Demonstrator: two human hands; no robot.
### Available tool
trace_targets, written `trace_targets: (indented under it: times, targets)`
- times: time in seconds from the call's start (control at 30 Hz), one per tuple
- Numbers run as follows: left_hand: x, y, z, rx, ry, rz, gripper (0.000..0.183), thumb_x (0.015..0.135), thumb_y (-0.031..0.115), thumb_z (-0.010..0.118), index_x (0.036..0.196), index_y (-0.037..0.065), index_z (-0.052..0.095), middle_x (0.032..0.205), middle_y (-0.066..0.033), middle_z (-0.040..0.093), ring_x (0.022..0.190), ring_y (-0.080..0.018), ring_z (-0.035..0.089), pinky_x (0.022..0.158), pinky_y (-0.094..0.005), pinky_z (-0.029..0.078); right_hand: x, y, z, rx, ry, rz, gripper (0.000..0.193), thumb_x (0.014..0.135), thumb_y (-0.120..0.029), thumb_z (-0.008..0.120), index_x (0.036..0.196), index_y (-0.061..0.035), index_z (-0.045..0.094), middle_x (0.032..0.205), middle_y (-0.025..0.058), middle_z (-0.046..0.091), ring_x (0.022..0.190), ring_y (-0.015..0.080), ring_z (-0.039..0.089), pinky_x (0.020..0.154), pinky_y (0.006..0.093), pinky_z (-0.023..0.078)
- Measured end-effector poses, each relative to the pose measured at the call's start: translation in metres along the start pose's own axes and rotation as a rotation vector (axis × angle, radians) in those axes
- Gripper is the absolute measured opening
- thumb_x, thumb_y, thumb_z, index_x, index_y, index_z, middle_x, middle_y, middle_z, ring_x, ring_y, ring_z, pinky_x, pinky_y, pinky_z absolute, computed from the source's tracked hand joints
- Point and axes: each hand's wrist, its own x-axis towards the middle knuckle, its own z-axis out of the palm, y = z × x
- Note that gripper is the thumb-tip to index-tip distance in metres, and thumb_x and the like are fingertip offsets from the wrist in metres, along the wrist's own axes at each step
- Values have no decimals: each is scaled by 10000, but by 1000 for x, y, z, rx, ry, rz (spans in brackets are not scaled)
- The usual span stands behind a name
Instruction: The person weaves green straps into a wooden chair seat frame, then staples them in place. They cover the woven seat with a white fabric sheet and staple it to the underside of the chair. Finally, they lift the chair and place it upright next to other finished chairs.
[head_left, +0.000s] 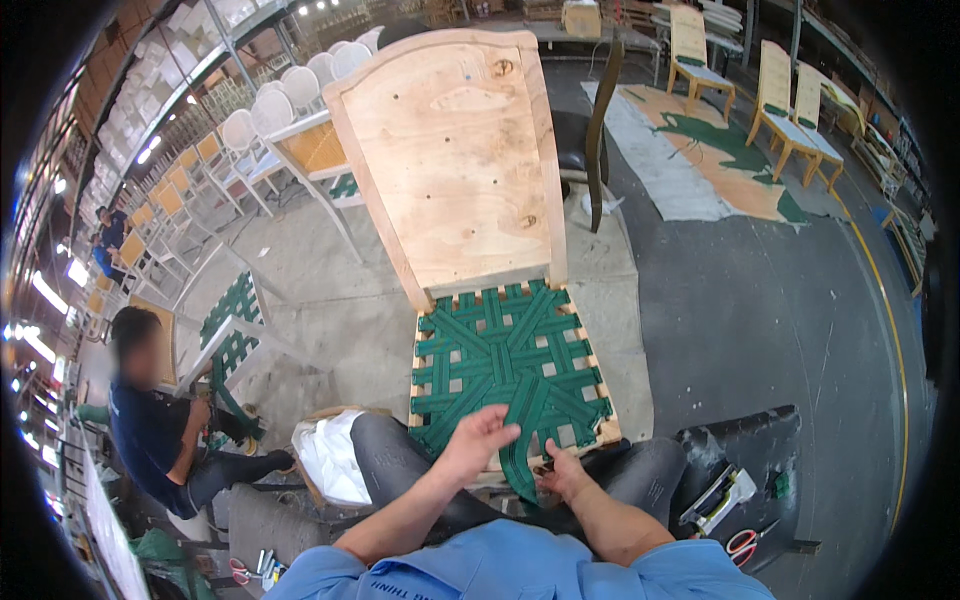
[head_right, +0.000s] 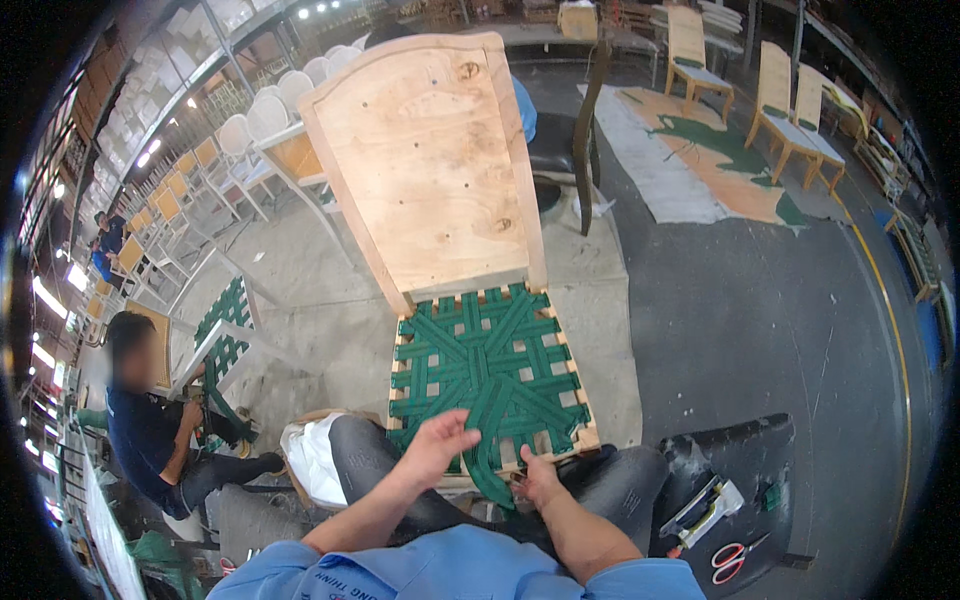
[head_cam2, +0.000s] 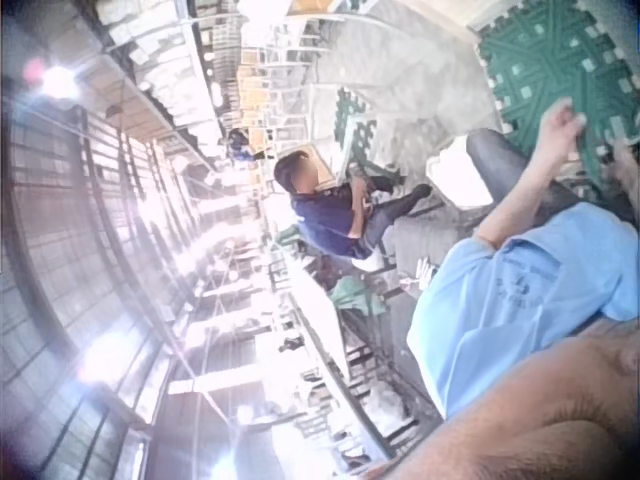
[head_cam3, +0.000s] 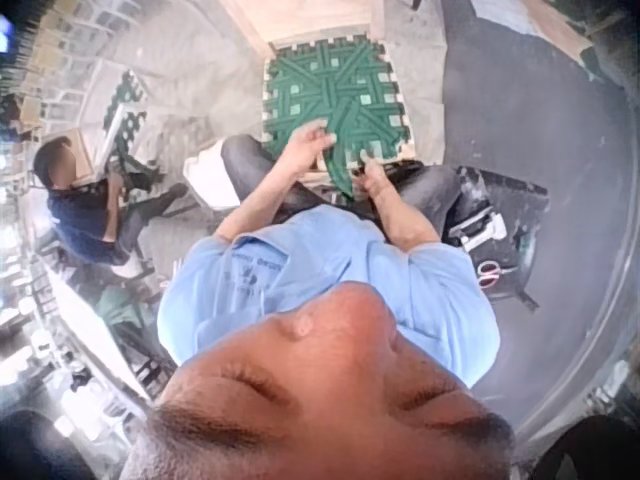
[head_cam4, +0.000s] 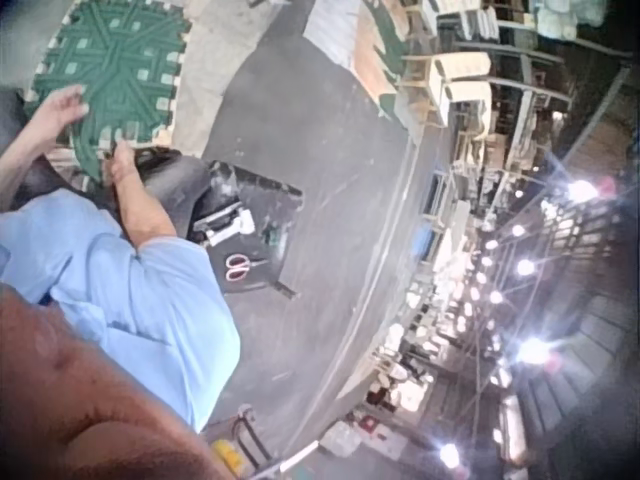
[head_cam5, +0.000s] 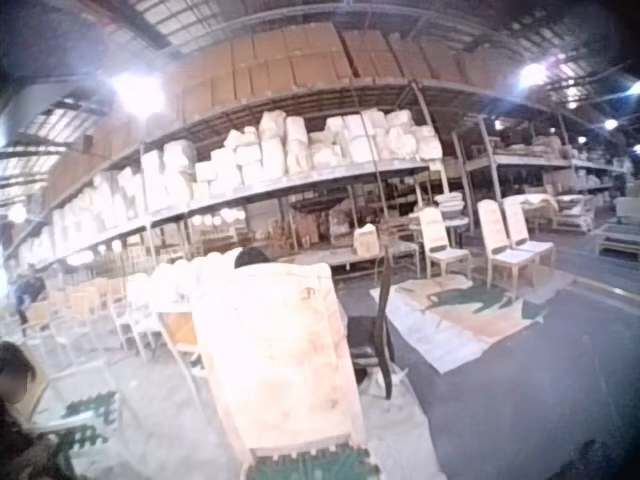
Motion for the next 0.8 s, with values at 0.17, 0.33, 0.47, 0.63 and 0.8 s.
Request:
trace_targets:
  times: [0.17, 0.33, 0.47, 0.63, 0.8]
  targets:
    - [28, 31, 2, -29, -48, -25, 199, 1006, -2, 618, 1202, -13, 650, 1067, -31, 718, 939, -90, 657, 858, -255, 540, -38, -18, -9, -272, -141, 117, 463, 1017, -459, 621, 1307, -104, 560, 1109, 80, 683, 957, 260, 671, 799, 435, 546]
    - [39, 43, 1, 199, -23, -3, 150, 1011, 18, 616, 1150, -23, 654, 1003, -12, 709, 890, -54, 635, 796, -229, 525, -104, -74, 5, -143, -528, -446, 498, 1061, -518, 501, 1243, -66, 606, 1044, 67, 700, 887, 203, 695, 770, 365, 563]
    - [36, 38, 3, 192, -30, -8, 149, 996, 32, 645, 1137, -7, 674, 994, -5, 721, 873, -62, 656, 772, -231, 537, -183, -139, 72, -268, -411, -817, 423, 1038, -380, 622, 1294, -44, 628, 1009, 35, 714, 907, 140, 673, 813, 293, 537]
    - [42, 50, 48, 221, -137, -27, 254, 999, 85, 660, 1235, -4, 635, 1011, -24, 708, 885, -97, 655, 811, -268, 548, -185, -146, 60, -506, -206, -1177, 188, 935, -128, 743, 1072, -3, 710, 929, 52, 687, 786, 112, 642, 689, 291, 525]
    - [8, 32, 29, 61, -176, -266, 325, 1025, 121, 605, 1327, 5, 575, 1050, -112, 722, 913, -209, 714, 860, -361, 590, -206, -107, 65, -282, -315, -917, 176, 1028, -175, 648, 1002, -4, 676, 885, 32, 628, 630, 139, 647, 546, 301, 535]
